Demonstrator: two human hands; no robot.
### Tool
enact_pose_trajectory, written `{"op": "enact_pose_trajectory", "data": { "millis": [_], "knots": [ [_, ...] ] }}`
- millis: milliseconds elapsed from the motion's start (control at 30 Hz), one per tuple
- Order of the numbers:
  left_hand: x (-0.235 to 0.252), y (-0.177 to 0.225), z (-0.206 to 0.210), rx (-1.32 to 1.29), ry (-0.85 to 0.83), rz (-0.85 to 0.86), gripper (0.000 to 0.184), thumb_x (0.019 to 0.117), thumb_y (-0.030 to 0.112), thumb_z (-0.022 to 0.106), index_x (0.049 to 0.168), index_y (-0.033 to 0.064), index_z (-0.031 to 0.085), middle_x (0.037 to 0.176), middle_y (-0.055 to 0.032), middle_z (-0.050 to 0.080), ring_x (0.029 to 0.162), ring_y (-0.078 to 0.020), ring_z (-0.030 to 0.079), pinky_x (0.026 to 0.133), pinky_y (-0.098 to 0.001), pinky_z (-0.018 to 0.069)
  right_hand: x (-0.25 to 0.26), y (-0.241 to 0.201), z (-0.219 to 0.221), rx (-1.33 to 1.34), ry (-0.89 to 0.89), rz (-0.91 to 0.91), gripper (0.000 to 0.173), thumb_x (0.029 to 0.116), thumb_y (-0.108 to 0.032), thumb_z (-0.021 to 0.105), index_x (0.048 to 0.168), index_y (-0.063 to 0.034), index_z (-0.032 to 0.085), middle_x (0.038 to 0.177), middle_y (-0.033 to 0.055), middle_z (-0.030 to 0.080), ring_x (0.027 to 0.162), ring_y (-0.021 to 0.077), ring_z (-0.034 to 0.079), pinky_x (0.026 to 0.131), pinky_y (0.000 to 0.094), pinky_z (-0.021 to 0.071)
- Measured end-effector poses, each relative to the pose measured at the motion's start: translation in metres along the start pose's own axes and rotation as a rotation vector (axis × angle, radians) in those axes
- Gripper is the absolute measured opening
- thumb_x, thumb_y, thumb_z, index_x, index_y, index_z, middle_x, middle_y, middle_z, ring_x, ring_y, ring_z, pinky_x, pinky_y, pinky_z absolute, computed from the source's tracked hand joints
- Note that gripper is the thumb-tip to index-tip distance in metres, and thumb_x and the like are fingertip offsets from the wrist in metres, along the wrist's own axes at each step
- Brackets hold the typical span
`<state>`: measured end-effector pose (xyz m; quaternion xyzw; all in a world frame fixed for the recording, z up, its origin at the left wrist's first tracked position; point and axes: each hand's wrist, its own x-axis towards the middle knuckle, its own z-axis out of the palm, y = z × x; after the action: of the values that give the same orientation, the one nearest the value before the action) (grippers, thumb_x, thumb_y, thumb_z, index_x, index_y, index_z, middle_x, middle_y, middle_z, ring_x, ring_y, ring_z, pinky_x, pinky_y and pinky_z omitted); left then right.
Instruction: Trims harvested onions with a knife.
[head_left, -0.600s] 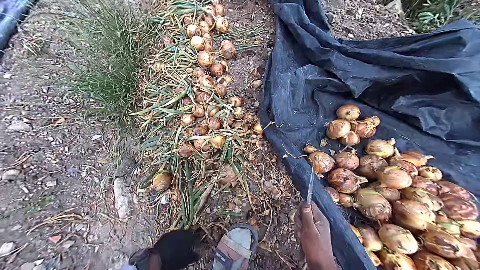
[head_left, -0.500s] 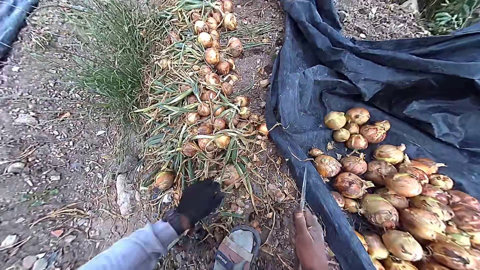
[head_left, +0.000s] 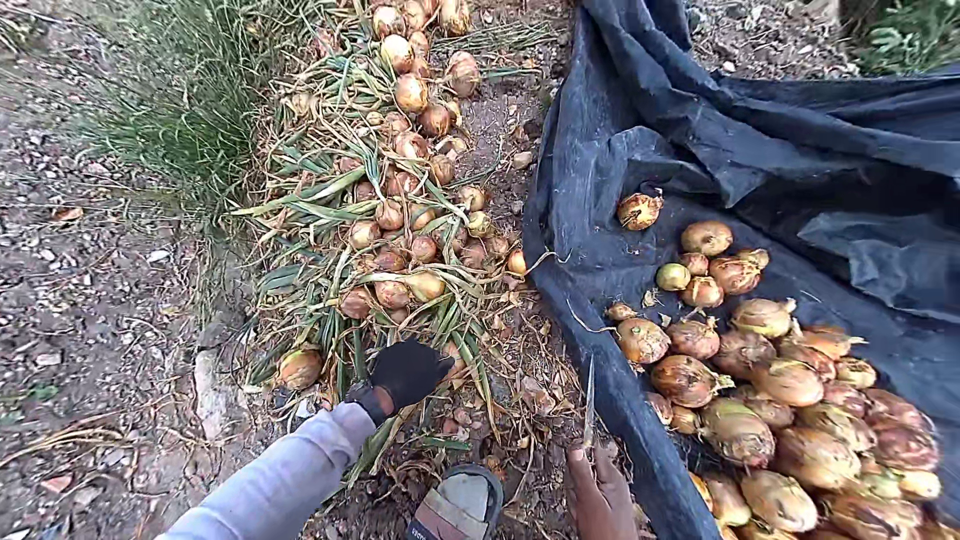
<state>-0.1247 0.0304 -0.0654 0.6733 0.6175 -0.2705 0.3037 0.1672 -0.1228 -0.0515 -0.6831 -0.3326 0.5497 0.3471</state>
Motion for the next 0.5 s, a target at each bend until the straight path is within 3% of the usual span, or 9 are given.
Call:
{"op": "enact_pose_trajectory", "data": {
  "millis": [67, 167, 233, 300, 367, 433, 500],
  "knots": [
    [-0.009, 0.005, 0.002, 0.001, -0.009, 0.021, 0.067, 0.1058, 0.061, 0.028, 0.097, 0.0075, 0.068, 0.099, -0.017, 0.071, 0.103, -0.0371, 0.069, 0.084, -0.0596, 0.0546, -0.013, 0.002, 0.001, 0.047, 0.012, -0.003, 0.038, 0.1016, -0.036, 0.053, 0.118, -0.0032, 0.06, 0.059, -0.0055, 0.045, 0.045, 0.0088, 0.043, 0.042, 0.0311, 0.043],
    [-0.045, 0.017, 0.02, -0.072, -0.022, 0.134, 0.07, 0.1052, 0.062, 0.028, 0.095, 0.005, 0.068, 0.097, -0.0205, 0.07, 0.1, -0.0416, 0.069, 0.083, -0.0643, 0.0535, -0.022, 0.015, -0.003, 0.097, 0.036, -0.028, 0.031, 0.1019, -0.032, 0.052, 0.108, -0.003, 0.059, 0.06, -0.0078, 0.046, 0.047, 0.005, 0.043, 0.046, 0.0277, 0.0435],
    [-0.073, 0.021, 0.059, -0.161, 0.107, 0.215, 0.07, 0.1041, 0.063, 0.028, 0.086, 0.0064, 0.066, 0.086, -0.0167, 0.069, 0.089, -0.0375, 0.07, 0.076, -0.0605, 0.0545, -0.028, 0.025, -0.004, 0.129, 0.036, 0.017, 0.029, 0.1031, -0.034, 0.049, 0.103, -0.0059, 0.057, 0.058, -0.0077, 0.044, 0.046, 0.0053, 0.042, 0.045, 0.0271, 0.0424],
    [-0.08, 0.019, 0.085, -0.244, 0.245, 0.178, 0.073, 0.1033, 0.068, 0.029, 0.088, 0.0072, 0.067, 0.086, -0.014, 0.069, 0.086, -0.0334, 0.071, 0.076, -0.0562, 0.057, -0.027, 0.03, -0.003, 0.119, 0.032, 0.053, 0.033, 0.1033, -0.039, 0.049, 0.102, -0.0077, 0.058, 0.059, -0.0048, 0.043, 0.045, 0.0088, 0.041, 0.043, 0.03, 0.0425],
    [-0.084, 0.012, 0.066, -0.248, 0.236, 0.053, 0.069, 0.1013, 0.07, 0.037, 0.103, 0.0083, 0.069, 0.099, -0.015, 0.07, 0.095, -0.0343, 0.07, 0.082, -0.0575, 0.0567, -0.027, 0.026, -0.004, 0.077, 0.019, 0.071, 0.038, 0.1035, -0.044, 0.048, 0.105, -0.0079, 0.061, 0.06, -0.0015, 0.045, 0.044, 0.0121, 0.042, 0.042, 0.0324, 0.0427],
    [-0.095, 0.001, 0.023, -0.132, 0.253, -0.077, 0.053, 0.1001, 0.056, 0.056, 0.131, 0.0134, 0.065, 0.126, -0.016, 0.067, 0.114, -0.0392, 0.065, 0.092, -0.0628, 0.0531, -0.027, 0.021, -0.006, 0.049, 0.004, 0.058, 0.042, 0.1029, -0.05, 0.046, 0.105, -0.0109, 0.06, 0.058, -0.0019, 0.043, 0.041, 0.0119, 0.041, 0.039, 0.0317, 0.0417],
    [-0.1, -0.015, -0.009, -0.018, 0.56, -0.088, 0.043, 0.0964, 0.039, 0.067, 0.132, 0.0149, 0.067, 0.133, -0.0141, 0.065, 0.12, -0.0402, 0.062, 0.095, -0.0639, 0.0515, -0.024, 0.014, -0.008, 0.071, -0.002, 0.04, 0.042, 0.1038, -0.051, 0.045, 0.104, -0.0116, 0.058, 0.059, -0.0024, 0.042, 0.042, 0.0117, 0.04, 0.039, 0.0318, 0.0418]
  ]
}}
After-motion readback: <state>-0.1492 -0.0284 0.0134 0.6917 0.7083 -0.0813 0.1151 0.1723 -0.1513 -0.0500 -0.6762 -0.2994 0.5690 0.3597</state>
